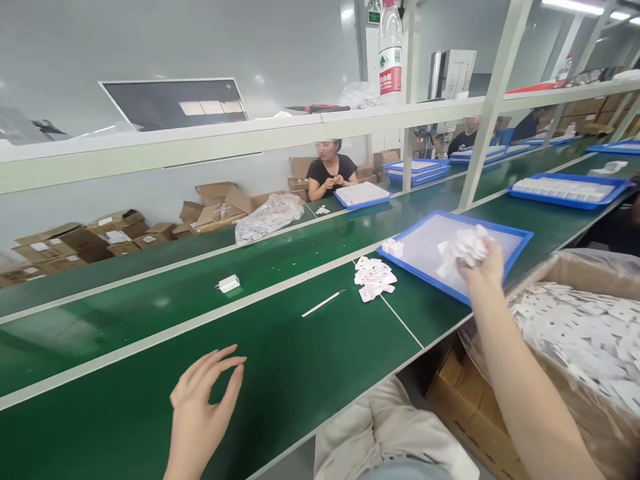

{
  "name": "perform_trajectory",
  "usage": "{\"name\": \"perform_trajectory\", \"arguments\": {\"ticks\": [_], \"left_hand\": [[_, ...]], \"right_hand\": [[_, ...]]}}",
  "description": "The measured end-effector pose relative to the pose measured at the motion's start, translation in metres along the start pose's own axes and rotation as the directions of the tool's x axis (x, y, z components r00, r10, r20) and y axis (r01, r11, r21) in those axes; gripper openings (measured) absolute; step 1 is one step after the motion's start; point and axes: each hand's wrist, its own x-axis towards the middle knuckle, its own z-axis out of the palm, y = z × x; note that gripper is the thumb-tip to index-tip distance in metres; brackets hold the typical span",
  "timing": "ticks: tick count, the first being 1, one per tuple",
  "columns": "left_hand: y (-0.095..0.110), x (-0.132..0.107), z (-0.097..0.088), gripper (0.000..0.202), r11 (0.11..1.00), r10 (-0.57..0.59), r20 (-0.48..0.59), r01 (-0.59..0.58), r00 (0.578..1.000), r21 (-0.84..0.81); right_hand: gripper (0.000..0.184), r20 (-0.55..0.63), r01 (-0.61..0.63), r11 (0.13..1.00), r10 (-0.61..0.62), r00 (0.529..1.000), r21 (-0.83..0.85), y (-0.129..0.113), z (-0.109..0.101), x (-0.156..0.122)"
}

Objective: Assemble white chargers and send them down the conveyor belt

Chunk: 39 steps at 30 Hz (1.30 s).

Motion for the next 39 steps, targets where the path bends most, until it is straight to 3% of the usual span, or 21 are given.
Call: {"name": "perform_trajectory", "arguments": {"ticks": [3, 5, 7, 10, 15, 18, 22, 25, 27, 30, 35, 39], "left_hand": [[-0.009, 0.037, 0.016, 0.027, 0.999, 0.025, 0.131, -0.028, 0.991, 0.025], [-0.018, 0.068, 0.028, 0.026, 0.995, -0.049, 0.291, 0.022, 0.955, 0.095], [-0.036, 0.102, 0.044, 0.023, 0.986, -0.125, 0.342, 0.078, 0.931, 0.147], [-0.077, 0.153, 0.075, 0.034, 0.951, -0.280, 0.344, 0.210, 0.896, 0.228], [-0.140, 0.211, 0.126, 0.042, 0.895, -0.436, 0.335, 0.363, 0.835, 0.261], [-0.158, 0.227, 0.146, 0.039, 0.896, -0.443, 0.401, 0.383, 0.802, 0.224], [-0.168, 0.238, 0.155, 0.037, 0.897, -0.438, 0.450, 0.412, 0.778, 0.161], [-0.155, 0.233, 0.152, 0.036, 0.897, -0.419, 0.433, 0.437, 0.798, 0.062], [-0.131, 0.220, 0.147, 0.038, 0.900, -0.371, 0.417, 0.431, 0.830, -0.057], [-0.076, 0.185, 0.132, 0.043, 0.886, -0.237, 0.411, 0.369, 0.880, -0.280], [0.021, 0.118, 0.088, 0.045, 0.792, 0.037, 0.345, 0.183, 0.938, -0.583], [0.062, 0.090, 0.065, 0.050, 0.674, 0.197, 0.166, -0.011, 0.966, -0.738]], "right_hand": [[0.017, 0.055, -0.180, 0.984, 0.179, 0.982, 0.015, 0.046, 0.046, -0.034], [0.014, 0.091, -0.261, 0.965, 0.260, 0.961, -0.001, 0.068, 0.064, -0.055], [0.026, 0.112, -0.303, 0.953, 0.304, 0.946, -0.029, 0.081, 0.074, -0.068], [0.043, 0.105, -0.319, 0.942, 0.329, 0.938, -0.103, 0.090, 0.081, -0.069], [0.044, 0.116, -0.349, 0.888, 0.396, 0.911, -0.300, 0.100, 0.081, -0.056], [0.049, 0.125, -0.356, 0.852, 0.430, 0.894, -0.384, 0.105, 0.076, -0.057], [0.060, 0.169, -0.333, 0.815, 0.456, 0.874, -0.474, 0.109, 0.070, -0.058], [0.062, 0.215, -0.260, 0.799, 0.431, 0.876, -0.542, 0.111, 0.067, -0.057], [0.062, 0.260, -0.181, 0.786, 0.398, 0.880, -0.591, 0.113, 0.065, -0.056], [0.061, 0.317, -0.043, 0.740, 0.339, 0.886, -0.671, 0.115, 0.063, -0.056], [0.056, 0.421, 0.200, 0.602, 0.251, 0.872, -0.773, 0.114, 0.063, -0.053], [0.056, 0.551, 0.416, 0.450, 0.223, 0.804, -0.790, 0.107, 0.070, -0.050]]}}
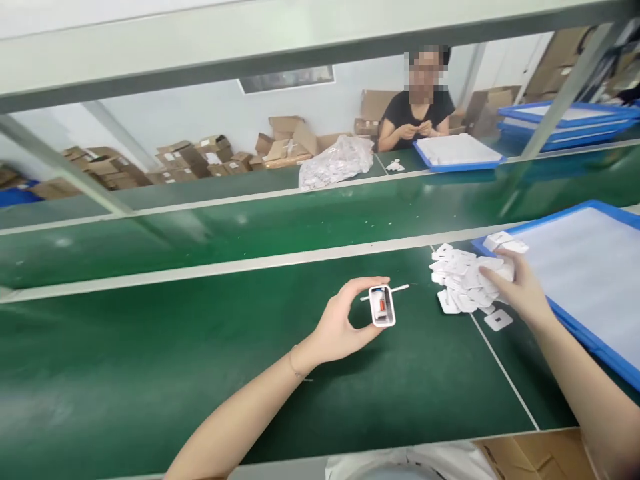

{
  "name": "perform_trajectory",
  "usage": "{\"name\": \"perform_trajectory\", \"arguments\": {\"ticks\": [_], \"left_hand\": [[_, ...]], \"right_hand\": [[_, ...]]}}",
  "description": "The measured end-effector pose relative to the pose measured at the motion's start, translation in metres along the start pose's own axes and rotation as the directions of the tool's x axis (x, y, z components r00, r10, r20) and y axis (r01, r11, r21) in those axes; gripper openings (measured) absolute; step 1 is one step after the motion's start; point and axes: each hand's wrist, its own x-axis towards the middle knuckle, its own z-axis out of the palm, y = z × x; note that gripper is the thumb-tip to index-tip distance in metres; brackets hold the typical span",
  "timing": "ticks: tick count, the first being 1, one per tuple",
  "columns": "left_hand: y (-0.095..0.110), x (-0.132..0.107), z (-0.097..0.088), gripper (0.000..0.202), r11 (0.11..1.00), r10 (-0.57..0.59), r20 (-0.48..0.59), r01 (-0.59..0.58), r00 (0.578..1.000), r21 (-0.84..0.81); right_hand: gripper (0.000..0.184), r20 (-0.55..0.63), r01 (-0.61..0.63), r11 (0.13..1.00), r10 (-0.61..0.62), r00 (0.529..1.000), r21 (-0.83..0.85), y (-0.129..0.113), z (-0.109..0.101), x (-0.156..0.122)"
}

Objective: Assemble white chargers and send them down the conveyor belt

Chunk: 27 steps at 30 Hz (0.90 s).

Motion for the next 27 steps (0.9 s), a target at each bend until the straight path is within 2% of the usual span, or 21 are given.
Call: {"name": "perform_trajectory", "arguments": {"ticks": [3, 8, 12, 16, 20, 22, 27], "left_hand": [[0.015, -0.011, 0.004, 0.052, 0.997, 0.073, -0.035, -0.072, 0.997, 0.009], [0.031, -0.025, 0.005, 0.053, 0.995, 0.097, -0.087, -0.096, 0.992, 0.014], [0.035, -0.032, 0.007, 0.051, 0.995, 0.077, -0.124, -0.069, 0.989, 0.072], [0.027, -0.040, 0.014, 0.050, 0.991, -0.030, -0.157, 0.050, 0.987, 0.127], [0.012, -0.054, 0.027, 0.050, 0.975, -0.186, -0.160, 0.202, 0.969, 0.092], [0.005, -0.060, 0.033, 0.050, 0.963, -0.251, -0.138, 0.261, 0.958, 0.065], [-0.004, -0.070, 0.043, 0.051, 0.957, -0.289, -0.090, 0.290, 0.953, -0.002]], "right_hand": [[0.049, 0.067, 0.080, 0.982, -0.069, 0.995, -0.174, -0.004, -0.004, 0.004], [0.040, 0.208, 0.238, 0.887, -0.165, 0.964, -0.396, 0.000, -0.008, 0.009], [0.039, 0.294, 0.367, 0.781, -0.244, 0.924, -0.505, -0.005, -0.008, 0.018], [0.037, 0.384, 0.498, 0.684, -0.328, 0.863, -0.534, -0.024, -0.003, 0.028], [0.029, 0.534, 0.608, 0.610, -0.331, 0.778, -0.507, -0.038, 0.014, 0.035], [0.027, 0.577, 0.634, 0.585, -0.318, 0.752, -0.505, -0.042, 0.027, 0.040], [0.032, 0.589, 0.617, 0.574, -0.268, 0.763, -0.539, -0.050, 0.059, 0.055]]}}
